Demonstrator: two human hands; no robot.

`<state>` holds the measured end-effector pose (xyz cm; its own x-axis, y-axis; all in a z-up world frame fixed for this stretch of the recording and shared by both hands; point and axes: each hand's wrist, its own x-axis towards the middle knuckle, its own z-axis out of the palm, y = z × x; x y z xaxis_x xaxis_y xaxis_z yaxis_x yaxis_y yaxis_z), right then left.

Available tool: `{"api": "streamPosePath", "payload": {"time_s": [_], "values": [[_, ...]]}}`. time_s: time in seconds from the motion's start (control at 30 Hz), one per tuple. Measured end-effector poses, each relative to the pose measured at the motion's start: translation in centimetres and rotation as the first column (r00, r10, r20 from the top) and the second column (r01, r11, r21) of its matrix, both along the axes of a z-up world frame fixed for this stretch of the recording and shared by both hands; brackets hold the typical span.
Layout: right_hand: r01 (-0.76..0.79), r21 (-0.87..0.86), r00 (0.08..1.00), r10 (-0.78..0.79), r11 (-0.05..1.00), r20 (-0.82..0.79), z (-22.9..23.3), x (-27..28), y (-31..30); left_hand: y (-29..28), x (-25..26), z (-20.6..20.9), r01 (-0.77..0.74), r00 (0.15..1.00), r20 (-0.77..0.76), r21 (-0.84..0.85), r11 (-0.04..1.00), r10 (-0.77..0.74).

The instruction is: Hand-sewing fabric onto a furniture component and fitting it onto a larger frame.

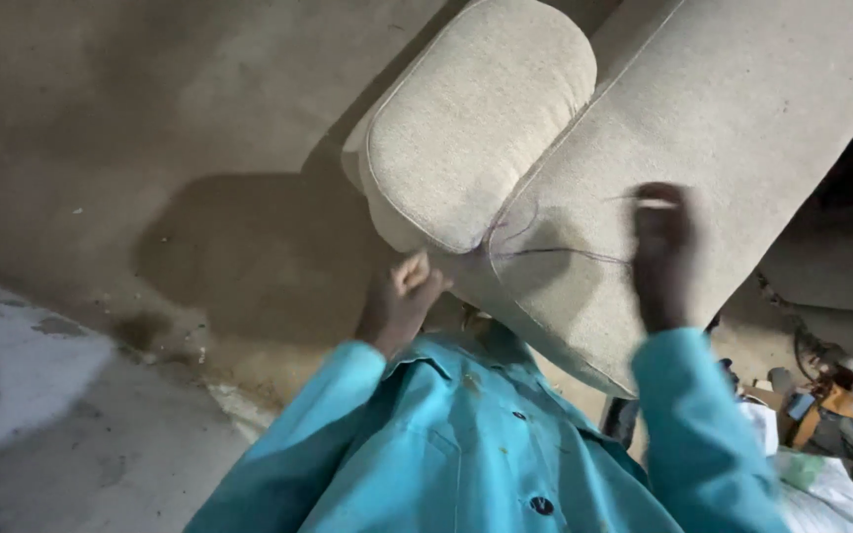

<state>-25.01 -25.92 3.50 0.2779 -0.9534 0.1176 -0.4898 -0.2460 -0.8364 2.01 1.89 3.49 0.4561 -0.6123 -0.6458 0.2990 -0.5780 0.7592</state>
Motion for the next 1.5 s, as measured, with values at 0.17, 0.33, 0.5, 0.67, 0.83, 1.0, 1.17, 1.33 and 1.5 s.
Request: {"api": "streamPosePath", "payload": {"time_s": [0.17, 0.33, 0.5, 0.67, 0.83, 1.0, 1.17, 1.33, 1.5], "values": [[-0.396, 0.069, 0.807, 0.382, 0.916, -0.451, -0.2, 9.3, 5.1, 1.9, -2.8, -5.1, 0.192, 0.933, 0.314, -0.022, 0.981, -0.175], [-0.388, 0.076, 0.677, 0.341, 0.918, -0.652, -3.6, 10.9, 6.1, 2.9, -2.9, -4.3, 0.507, 0.717, 0.656, -0.261, 0.822, -0.234], [-0.384, 0.077, 0.63, 0.322, 0.92, -0.707, -3.3, 11.8, 6.2, 2.5, -2.8, -3.0, 0.518, 0.712, 0.676, -0.325, 0.791, -0.189], [-0.372, 0.059, 0.672, 0.313, 0.926, -0.671, -1.8, 12.2, 7.0, 2.5, -2.2, -2.3, 0.519, 0.767, 0.594, -0.352, 0.779, -0.242], [-0.386, 0.055, 0.664, 0.318, 0.921, -0.677, -2.0, 12.4, 7.2, 2.2, -2.0, -1.7, 0.486, 0.799, 0.553, -0.359, 0.797, -0.239], [-0.506, 0.089, 0.58, 0.414, 0.858, -0.702, -3.4, 11.8, 4.1, 0.6, -2.3, -1.0, 0.409, 0.856, 0.477, -0.389, 0.825, -0.2], [-0.618, 0.245, 0.446, 0.59, 0.747, -0.673, -0.6, 13.8, 3.0, -3.0, -0.3, 0.3, 0.26, 0.912, 0.346, -0.076, 0.963, -0.219], [-0.524, 0.413, 0.32, 0.621, 0.745, -0.715, 1.1, 14.5, 2.2, -6.1, 0.2, 3.0, 0.086, 0.992, 0.091, 0.05, 0.995, -0.09], [-0.531, 0.354, 0.481, 0.618, 0.77, -0.622, -1.4, 13.8, 1.2, -5.9, -0.3, 1.6, 0.202, 0.93, 0.279, 0.156, 0.967, -0.239]]}}
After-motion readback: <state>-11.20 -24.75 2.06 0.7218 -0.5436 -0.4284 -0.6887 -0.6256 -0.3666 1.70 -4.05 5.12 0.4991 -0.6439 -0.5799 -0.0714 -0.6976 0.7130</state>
